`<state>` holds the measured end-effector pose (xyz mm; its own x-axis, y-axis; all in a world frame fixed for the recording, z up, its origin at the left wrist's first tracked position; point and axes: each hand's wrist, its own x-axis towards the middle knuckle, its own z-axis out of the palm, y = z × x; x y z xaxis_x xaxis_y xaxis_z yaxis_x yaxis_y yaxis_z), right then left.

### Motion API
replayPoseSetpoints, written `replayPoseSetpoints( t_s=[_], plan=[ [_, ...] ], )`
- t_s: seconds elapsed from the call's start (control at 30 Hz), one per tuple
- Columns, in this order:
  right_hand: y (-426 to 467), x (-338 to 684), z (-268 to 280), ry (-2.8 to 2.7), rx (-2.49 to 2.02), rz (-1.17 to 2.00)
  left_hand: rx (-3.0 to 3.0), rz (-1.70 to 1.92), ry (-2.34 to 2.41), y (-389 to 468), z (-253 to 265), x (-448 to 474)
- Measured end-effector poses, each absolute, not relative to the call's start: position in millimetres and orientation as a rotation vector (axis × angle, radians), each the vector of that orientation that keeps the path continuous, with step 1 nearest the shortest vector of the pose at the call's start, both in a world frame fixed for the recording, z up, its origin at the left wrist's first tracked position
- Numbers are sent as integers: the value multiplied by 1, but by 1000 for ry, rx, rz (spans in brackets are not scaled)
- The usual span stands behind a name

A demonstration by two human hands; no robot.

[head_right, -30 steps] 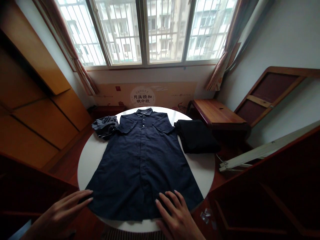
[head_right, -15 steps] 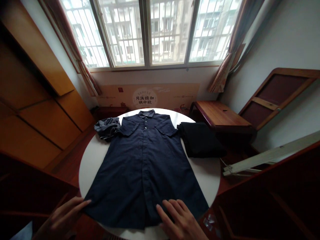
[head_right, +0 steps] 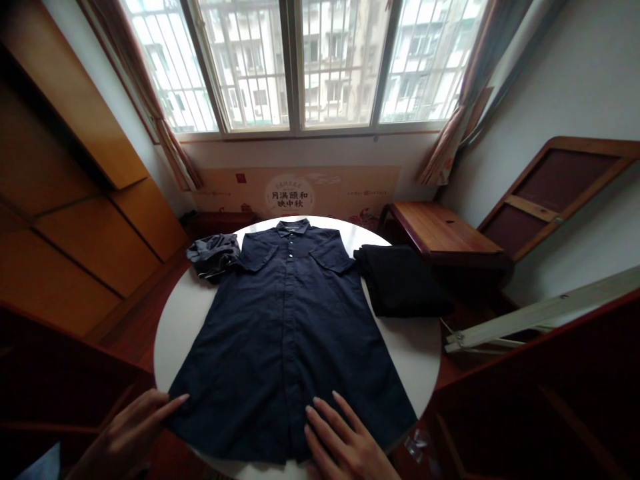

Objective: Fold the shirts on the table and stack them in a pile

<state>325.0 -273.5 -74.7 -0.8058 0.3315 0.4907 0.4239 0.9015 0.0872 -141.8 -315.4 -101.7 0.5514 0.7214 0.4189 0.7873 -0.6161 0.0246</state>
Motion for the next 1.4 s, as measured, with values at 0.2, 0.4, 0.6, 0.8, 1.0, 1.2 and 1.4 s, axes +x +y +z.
replayPoseSetpoints(
  t_s=[0.2, 0.4, 0.6, 0.8, 1.0, 1.2, 1.4],
  plan=[
    [-279, 314, -90, -2474, -604, -184, -2670, -617, -1229, -323, -102, -145],
    [-275, 328, -76, -2579, -498, -295, -2685, -604, -1172, -324, -103, -153],
    [-274, 407, -59, -2648, -892, -343, -2646, -526, -1178, -323, -110, -163],
    [-275, 445, -92, -2611, -949, -88, -2679, -499, -1187, -321, -110, -170],
    [-283, 454, -98, -2547, -924, 8, -2696, -491, -1099, -321, -109, -182],
    [-300, 460, -80, -2514, -936, -30, -2672, -569, -1122, -324, -109, -183],
    [-293, 464, -91, -2548, -970, -210, -2694, -576, -1137, -321, -104, -179]
  ],
)
